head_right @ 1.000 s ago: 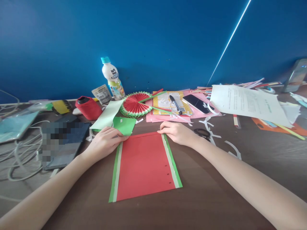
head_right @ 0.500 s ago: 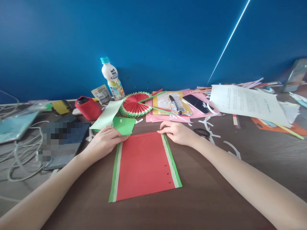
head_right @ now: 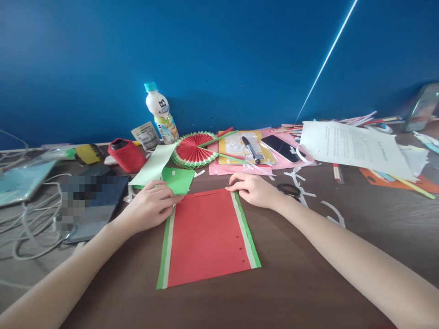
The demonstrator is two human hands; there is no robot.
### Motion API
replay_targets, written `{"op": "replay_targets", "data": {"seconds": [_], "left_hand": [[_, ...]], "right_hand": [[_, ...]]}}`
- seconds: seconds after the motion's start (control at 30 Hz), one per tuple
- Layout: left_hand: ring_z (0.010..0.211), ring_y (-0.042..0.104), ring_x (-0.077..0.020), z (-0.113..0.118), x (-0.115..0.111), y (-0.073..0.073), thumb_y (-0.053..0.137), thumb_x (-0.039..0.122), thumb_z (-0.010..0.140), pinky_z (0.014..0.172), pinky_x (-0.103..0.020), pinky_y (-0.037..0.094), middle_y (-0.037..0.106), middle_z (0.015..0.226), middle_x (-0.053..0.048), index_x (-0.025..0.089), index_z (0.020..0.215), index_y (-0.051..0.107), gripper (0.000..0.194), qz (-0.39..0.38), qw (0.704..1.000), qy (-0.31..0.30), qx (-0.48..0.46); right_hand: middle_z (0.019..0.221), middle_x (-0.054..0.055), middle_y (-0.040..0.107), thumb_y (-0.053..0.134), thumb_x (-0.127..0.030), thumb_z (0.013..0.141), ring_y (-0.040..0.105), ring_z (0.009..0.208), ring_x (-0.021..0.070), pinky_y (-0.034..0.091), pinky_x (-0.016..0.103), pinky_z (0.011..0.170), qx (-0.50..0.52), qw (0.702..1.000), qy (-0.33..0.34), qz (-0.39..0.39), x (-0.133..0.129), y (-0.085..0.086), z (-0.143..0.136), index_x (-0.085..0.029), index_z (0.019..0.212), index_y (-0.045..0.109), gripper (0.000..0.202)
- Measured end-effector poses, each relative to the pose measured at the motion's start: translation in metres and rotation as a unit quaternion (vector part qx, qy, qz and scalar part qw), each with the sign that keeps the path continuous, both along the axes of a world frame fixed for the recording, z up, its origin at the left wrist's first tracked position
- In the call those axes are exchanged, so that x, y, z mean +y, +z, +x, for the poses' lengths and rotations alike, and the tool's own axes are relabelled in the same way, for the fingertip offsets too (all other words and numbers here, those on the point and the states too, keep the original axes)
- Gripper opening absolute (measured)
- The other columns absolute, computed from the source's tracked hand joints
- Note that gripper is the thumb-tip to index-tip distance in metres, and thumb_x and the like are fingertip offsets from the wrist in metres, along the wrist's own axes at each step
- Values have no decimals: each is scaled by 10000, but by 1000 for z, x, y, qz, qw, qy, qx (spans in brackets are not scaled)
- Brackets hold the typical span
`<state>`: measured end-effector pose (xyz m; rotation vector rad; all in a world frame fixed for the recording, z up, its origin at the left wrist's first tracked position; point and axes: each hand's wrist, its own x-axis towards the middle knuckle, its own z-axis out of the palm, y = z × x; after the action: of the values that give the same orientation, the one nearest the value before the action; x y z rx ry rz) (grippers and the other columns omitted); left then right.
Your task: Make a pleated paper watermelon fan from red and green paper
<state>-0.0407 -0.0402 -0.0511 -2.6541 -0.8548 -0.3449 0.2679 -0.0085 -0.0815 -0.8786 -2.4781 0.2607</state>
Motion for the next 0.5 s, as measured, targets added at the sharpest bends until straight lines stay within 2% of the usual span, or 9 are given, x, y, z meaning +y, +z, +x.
{"op": "replay_targets", "data": {"seconds": [0.23,0.37,0.5], "left_hand": [[694,571,-129,-2,0,1,404,93,784,916,-385,383,613,681,-11,231,931,684,345,-24,999,6,-28],[765,575,-139,-6,2,3,402,99,786,933,-398,373,637,698,-3,248,1027,650,376,-39,998,-3,-45],[771,557,-151,-10,4,2,403,119,787,863,-362,412,615,734,-32,220,1043,646,368,-24,996,21,-82]], "right_hand": [[951,47,625,380,-30,742,612,845,146,508,284,731,10,1000,-3,8,0,-1,0,-221,890,687,390],[957,45,631,384,-27,739,616,869,151,513,289,749,14,1000,-6,2,0,-1,1,-221,878,689,388],[965,45,631,384,-27,739,614,882,151,514,304,769,20,1000,-2,1,0,0,1,-228,892,687,395]]}}
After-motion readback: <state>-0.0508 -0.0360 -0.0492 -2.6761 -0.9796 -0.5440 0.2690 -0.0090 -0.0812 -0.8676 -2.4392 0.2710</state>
